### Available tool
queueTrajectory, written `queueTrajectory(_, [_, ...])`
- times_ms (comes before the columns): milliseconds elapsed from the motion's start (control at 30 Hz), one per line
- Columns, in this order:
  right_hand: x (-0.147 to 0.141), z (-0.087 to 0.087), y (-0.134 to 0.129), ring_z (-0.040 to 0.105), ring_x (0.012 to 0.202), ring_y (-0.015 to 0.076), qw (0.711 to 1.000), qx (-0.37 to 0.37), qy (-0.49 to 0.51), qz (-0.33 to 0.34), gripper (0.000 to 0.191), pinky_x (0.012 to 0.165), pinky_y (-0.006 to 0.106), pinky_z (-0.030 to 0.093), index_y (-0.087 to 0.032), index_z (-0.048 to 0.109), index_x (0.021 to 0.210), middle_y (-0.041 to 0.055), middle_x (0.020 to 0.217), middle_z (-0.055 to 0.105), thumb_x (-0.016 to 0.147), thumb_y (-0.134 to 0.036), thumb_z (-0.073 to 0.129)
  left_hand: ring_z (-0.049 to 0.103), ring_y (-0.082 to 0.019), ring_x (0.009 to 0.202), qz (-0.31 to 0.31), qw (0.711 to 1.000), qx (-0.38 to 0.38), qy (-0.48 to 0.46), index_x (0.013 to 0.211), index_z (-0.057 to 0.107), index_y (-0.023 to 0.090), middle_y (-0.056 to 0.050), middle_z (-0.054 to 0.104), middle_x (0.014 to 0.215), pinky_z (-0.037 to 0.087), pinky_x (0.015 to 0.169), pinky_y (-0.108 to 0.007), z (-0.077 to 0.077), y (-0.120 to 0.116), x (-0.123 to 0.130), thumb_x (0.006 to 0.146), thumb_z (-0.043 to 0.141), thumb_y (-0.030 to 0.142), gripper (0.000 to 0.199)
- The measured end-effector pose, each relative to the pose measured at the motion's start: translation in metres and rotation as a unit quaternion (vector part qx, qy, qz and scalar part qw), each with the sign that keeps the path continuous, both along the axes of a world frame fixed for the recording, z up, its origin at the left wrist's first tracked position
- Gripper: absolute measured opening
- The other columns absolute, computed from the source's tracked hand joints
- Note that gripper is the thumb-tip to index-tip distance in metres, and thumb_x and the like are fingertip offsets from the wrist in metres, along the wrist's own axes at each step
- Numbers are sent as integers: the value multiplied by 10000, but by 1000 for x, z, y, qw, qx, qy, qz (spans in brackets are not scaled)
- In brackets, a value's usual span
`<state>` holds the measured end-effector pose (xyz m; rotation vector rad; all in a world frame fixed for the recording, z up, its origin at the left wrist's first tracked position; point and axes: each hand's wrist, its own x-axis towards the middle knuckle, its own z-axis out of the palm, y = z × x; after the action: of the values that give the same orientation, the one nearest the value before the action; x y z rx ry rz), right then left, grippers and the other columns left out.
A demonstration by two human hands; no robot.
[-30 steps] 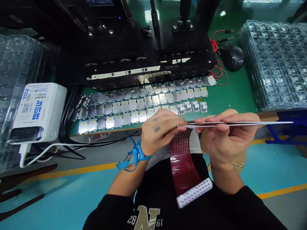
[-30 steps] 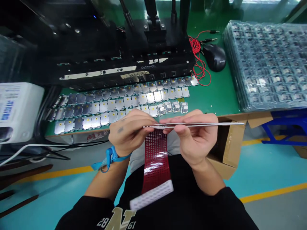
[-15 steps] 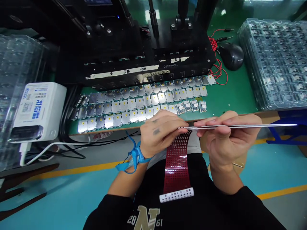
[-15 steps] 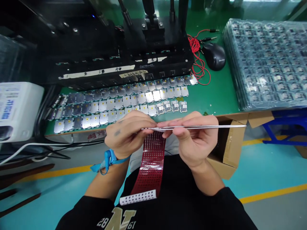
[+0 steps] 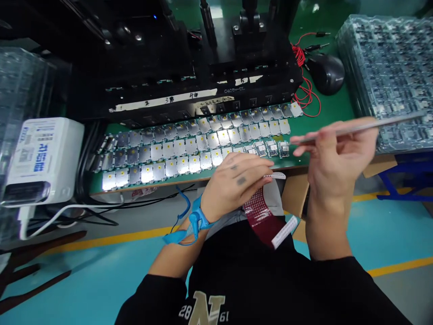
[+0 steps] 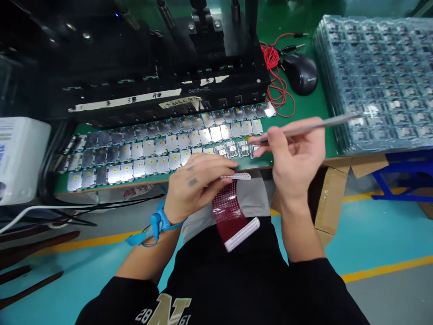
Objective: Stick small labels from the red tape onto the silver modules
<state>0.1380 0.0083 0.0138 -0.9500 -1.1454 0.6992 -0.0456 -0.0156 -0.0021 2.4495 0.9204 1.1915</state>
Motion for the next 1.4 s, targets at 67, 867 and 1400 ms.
queueTrajectory(67, [9, -10, 21, 693, 584, 117, 999, -26, -28, 13, 257, 431, 178, 551, -229, 492, 856, -67, 680, 605, 845, -357, 714, 657, -201, 1150, -6, 997, 29, 72, 1031, 611, 184, -74, 726, 1155, 523, 928, -382, -2, 3, 4, 970, 579, 233, 85])
queueTrajectory(867, [17, -30, 42, 658, 535, 88, 992, -67, -86, 63, 236, 440, 173, 516, -238, 532, 860, -69, 643, 614, 849, -401, 703, 605, -223, 1253, 19, 978, 43, 201, 1016, 637, 166, -60, 650, 1323, 496, 1073, -437, -6, 6, 13, 982, 551, 223, 109])
queueTrajectory(1400, [19, -28, 17, 656, 623, 72, 972, 12, -232, 23, 112, 548, 215, 564, -221, 601, 853, -41, 798, 643, 858, -280, 696, 620, -229, 1230, 21, 979, 58, 196, 1010, 640, 159, -75, 646, 1326, 513, 1048, -448, -12, 7, 14, 990, 539, 255, 140])
